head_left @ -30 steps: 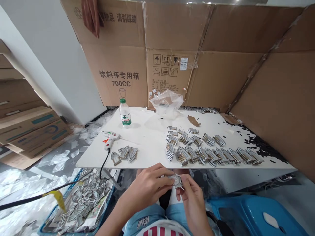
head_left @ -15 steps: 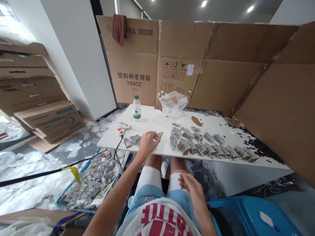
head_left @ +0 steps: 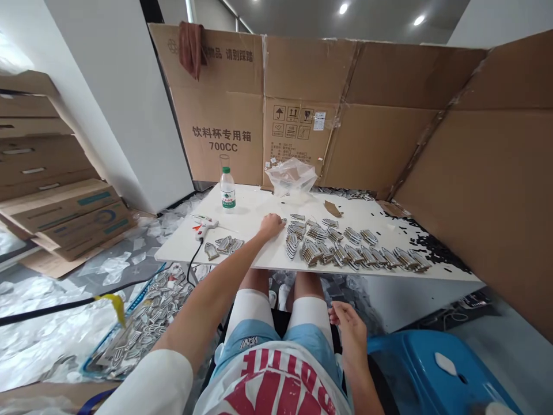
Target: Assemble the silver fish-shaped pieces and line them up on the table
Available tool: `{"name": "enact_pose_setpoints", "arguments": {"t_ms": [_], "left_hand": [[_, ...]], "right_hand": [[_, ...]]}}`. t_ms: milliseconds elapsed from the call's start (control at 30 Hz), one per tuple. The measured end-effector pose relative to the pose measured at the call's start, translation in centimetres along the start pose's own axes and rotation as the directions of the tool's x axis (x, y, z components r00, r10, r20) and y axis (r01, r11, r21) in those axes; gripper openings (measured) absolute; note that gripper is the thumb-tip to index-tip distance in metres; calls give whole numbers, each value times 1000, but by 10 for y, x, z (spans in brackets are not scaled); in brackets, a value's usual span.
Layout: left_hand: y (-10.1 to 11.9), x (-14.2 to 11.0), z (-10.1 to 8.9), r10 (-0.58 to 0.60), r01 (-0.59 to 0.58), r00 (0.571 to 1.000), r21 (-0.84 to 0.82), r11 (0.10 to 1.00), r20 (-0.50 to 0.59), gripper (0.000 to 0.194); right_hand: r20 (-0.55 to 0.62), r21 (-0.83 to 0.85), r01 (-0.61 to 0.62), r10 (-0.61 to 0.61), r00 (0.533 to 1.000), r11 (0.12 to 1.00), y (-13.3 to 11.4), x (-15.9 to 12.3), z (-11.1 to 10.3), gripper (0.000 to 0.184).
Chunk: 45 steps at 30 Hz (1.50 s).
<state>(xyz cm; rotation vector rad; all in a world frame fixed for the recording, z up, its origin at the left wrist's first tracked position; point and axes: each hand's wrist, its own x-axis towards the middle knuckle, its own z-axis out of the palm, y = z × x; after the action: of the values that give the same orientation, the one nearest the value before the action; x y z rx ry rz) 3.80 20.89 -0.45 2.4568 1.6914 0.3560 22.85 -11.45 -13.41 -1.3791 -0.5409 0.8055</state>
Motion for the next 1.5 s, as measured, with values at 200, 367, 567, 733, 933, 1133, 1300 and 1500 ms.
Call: {"name": "enact_pose_setpoints", "arguments": {"t_ms": [200,367,567,733,933,1133,1300,1500], "left_hand": [[-20,-42,-11,167,-162,984,84,983,-68,36],[-16,-101,-2,284,-265,955,172,949,-92,40],[-4,-111,9,258,-220,954,230,948,-154,47],[-10,-87,15,208,-167,964,228,959,-168,51],[-17,-65,19,182,-142,971,239,960,-153,44],[-23,-59,17,143,-102,974,221,970,-174,43],[-30,-53,17,69,-32,981,199,979,-182,65],[-48,-35,14,-14,46,985,181,982,-173,55]], "right_hand": [[-207,90,11,7,978,996,-4,14,-21,49],[-313,125,28,13,950,992,-7,24,-36,44],[-416,108,91,-39,908,990,-7,25,-42,36],[-487,74,143,-90,869,987,0,27,-45,30],[-631,2,182,-140,763,983,22,41,-65,29],[-722,-80,41,-86,686,996,54,49,-79,22],[-739,-84,-17,-51,671,996,67,49,-79,20],[-722,-160,-90,-54,690,983,69,51,-75,22]]}}
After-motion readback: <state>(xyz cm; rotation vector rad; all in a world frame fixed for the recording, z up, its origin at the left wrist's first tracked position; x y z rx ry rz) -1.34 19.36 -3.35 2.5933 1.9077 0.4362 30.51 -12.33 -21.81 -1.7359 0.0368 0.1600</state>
